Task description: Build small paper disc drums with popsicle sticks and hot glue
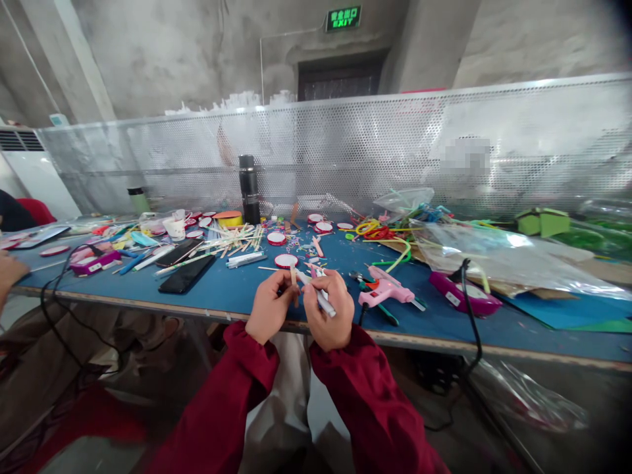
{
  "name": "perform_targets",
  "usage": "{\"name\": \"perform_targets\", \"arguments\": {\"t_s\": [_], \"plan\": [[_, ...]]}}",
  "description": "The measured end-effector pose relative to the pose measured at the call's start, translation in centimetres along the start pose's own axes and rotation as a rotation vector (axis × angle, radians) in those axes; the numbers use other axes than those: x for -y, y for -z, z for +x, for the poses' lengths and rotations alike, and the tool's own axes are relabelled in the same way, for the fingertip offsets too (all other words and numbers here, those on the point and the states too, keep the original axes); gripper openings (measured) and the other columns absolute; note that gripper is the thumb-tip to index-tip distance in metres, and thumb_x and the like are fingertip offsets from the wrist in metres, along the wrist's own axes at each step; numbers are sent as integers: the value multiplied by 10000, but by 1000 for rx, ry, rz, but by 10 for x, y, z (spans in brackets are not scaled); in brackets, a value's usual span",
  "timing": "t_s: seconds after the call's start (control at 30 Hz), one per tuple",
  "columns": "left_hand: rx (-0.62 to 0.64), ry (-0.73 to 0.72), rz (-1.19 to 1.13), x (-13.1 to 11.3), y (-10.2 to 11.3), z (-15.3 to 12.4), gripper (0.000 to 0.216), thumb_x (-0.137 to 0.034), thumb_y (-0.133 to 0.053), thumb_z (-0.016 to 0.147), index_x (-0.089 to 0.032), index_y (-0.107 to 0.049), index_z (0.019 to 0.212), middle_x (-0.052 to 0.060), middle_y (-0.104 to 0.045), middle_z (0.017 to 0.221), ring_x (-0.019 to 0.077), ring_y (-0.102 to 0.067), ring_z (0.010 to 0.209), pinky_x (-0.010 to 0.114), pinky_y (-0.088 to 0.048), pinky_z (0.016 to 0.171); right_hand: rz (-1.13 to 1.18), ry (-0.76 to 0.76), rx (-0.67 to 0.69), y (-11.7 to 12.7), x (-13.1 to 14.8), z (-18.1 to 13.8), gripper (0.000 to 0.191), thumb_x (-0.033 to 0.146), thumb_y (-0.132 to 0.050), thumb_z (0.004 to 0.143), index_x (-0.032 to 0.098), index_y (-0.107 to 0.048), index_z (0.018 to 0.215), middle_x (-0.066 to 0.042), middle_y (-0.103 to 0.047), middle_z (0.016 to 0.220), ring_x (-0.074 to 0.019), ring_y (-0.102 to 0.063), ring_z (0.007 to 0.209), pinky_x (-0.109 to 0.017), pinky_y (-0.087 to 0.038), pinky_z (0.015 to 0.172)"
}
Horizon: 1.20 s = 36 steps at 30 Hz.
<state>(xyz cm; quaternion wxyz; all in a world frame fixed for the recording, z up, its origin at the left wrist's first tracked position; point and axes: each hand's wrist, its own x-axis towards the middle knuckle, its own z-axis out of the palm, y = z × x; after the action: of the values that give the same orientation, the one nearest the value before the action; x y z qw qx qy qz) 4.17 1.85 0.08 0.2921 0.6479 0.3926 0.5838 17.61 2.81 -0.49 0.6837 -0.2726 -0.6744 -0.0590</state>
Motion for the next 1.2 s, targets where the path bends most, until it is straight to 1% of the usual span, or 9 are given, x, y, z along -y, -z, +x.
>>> {"name": "perform_targets", "arguments": {"t_s": [0.23,0.57,0.73,0.93,1.07,1.2], "plan": [[-5,6,6,0,0,0,124,-296,-612,890,-181,-623,846,-16,-586,694,141,-517,658,252,-422,683,-18,-4,1,0,0,1,108,151,-581,862,256,-561,845,13,-657,728,-196,-661,752,-436,-542,941],[-7,-10,5,-3,0,0,75,-227,-598,887,-174,-612,836,-28,-552,694,125,-488,648,238,-399,665,2,25,20,0,1,2,126,137,-581,860,257,-544,850,21,-642,720,-190,-654,731,-437,-542,938],[1,-12,4,-3,0,0,113,-257,-601,891,-177,-594,812,-32,-546,667,127,-486,640,240,-393,653,1,16,33,-1,1,2,129,139,-580,858,259,-539,831,21,-650,705,-192,-660,723,-443,-537,952],[4,-14,26,-5,0,0,153,-264,-605,882,-184,-556,762,-34,-530,661,125,-471,645,238,-385,645,4,34,23,0,3,3,127,140,-587,856,258,-546,837,20,-653,707,-194,-673,732,-433,-548,930],[-4,2,26,-6,-1,-1,150,-308,-609,883,-182,-593,802,-27,-544,684,130,-468,651,243,-385,647,-20,4,-8,0,2,1,104,156,-587,864,258,-564,853,7,-664,733,-205,-686,772,-420,-562,895],[-5,-2,37,-6,-1,-1,147,-308,-609,882,-180,-608,808,-29,-541,689,126,-462,645,243,-373,641,-20,18,-3,-1,0,0,107,153,-586,870,257,-560,858,8,-655,727,-200,-676,775,-432,-556,921]]}}
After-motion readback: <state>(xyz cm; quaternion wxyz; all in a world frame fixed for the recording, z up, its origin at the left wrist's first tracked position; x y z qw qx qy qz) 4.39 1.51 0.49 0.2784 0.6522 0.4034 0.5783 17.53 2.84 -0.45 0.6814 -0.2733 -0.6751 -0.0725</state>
